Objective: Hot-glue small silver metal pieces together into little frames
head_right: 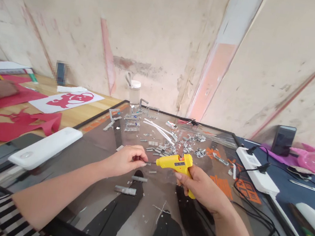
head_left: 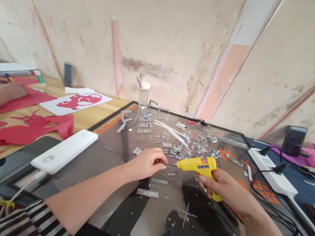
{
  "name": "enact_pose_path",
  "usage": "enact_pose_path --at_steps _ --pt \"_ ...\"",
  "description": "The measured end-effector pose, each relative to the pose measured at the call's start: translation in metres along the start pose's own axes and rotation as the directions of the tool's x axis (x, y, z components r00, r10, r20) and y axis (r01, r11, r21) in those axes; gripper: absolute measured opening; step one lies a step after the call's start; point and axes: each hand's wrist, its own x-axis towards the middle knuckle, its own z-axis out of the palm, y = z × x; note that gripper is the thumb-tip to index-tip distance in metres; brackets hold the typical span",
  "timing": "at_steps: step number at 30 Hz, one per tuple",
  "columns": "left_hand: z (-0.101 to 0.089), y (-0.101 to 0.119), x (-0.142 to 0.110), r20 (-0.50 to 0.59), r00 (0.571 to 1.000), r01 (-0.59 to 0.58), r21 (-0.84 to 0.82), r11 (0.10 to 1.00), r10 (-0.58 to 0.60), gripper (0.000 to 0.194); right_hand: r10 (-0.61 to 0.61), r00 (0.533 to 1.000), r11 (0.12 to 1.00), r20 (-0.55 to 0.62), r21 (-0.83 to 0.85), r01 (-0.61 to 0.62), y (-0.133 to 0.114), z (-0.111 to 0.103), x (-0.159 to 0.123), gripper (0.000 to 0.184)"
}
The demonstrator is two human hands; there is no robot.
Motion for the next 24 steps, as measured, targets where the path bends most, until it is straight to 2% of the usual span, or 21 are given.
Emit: enact_pose_path --at_steps 8,13,19,24 --pt "0.0 -0.002 0.0 0.021 1.0 -0.009 0.057 0.998 0.008 0.008 0.015 1.0 0.999 0.021 -0.031 -0.014 -0.008 -0.002 -0.002 0.037" --pt "0.001 -0.004 -0.002 0.091 0.995 0.018 0.166 0.986 -0.033 0.008 0.007 1.0 0.997 0.025 -0.075 -0.005 -0.004 -0.001 0.002 0.034" --pt "0.007 -0.005 -0.003 0.099 0.993 0.038 0.183 0.982 -0.057 0.008 -0.006 1.0 0.998 -0.002 -0.066 0.006 -0.004 -0.008 0.002 0.036" --pt "0.011 -0.004 -0.003 0.088 0.993 0.056 0.196 0.979 -0.075 0.008 0.089 0.982 0.989 -0.166 0.128 -0.068 0.002 -0.031 0.0 0.042"
